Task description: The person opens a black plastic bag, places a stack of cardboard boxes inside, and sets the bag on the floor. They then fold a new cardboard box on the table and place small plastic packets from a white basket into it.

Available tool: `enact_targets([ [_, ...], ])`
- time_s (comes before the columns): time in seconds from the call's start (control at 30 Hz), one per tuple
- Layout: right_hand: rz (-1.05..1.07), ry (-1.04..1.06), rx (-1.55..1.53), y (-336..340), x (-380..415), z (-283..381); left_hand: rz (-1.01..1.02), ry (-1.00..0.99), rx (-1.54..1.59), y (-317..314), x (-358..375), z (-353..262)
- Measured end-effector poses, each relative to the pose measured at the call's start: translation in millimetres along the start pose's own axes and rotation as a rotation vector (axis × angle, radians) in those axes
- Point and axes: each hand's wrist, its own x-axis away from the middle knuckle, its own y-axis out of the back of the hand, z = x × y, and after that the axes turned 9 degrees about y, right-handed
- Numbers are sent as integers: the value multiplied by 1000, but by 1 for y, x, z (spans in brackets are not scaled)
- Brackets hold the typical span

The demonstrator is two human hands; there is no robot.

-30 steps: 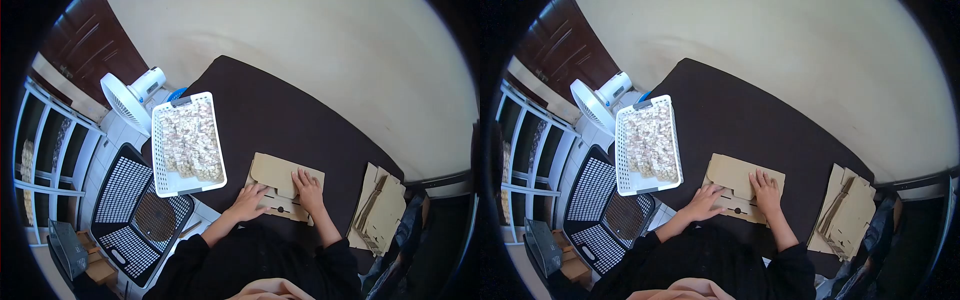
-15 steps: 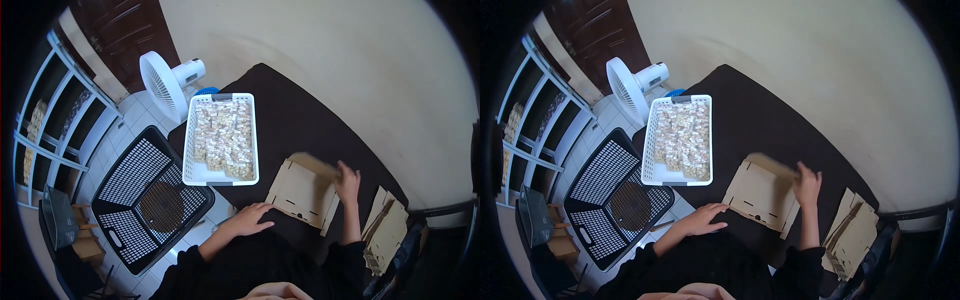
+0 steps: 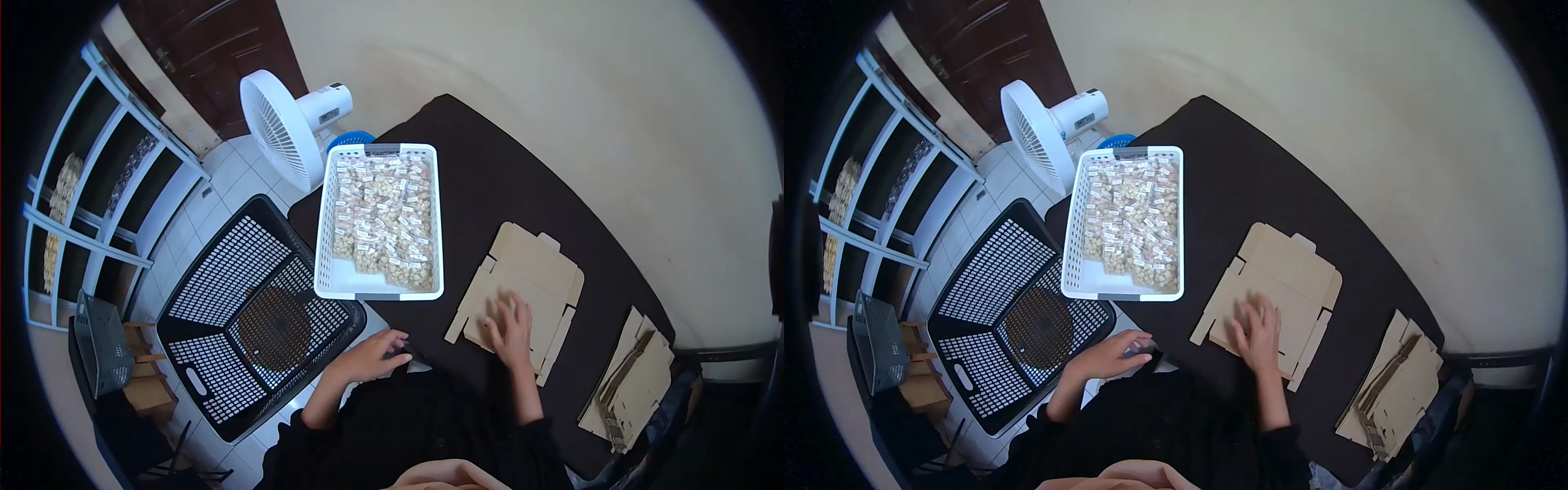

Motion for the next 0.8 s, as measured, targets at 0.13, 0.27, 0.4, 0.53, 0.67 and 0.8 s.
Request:
enact_targets([
  [0.13, 6, -81, -27, 12, 49, 21, -52, -162, 74, -32, -34, 0],
  [0.27, -146, -240, -50, 19, 96, 20, -118, -238, 57, -49, -56, -15],
  [0.4, -408, -644, 15, 21, 131, 3, -165, -225, 40, -59, -71, -22],
  [0.53, -312, -862, 125, 40, 118, 2, -191, -264, 178, -70, -86, -23],
  [0.67, -335, -837, -57, 42, 120, -14, -214, -351, 167, -69, -85, -33],
  [0.8, -370, -734, -87, 44, 115, -13, -277, -564, -59, -71, -95, -41],
])
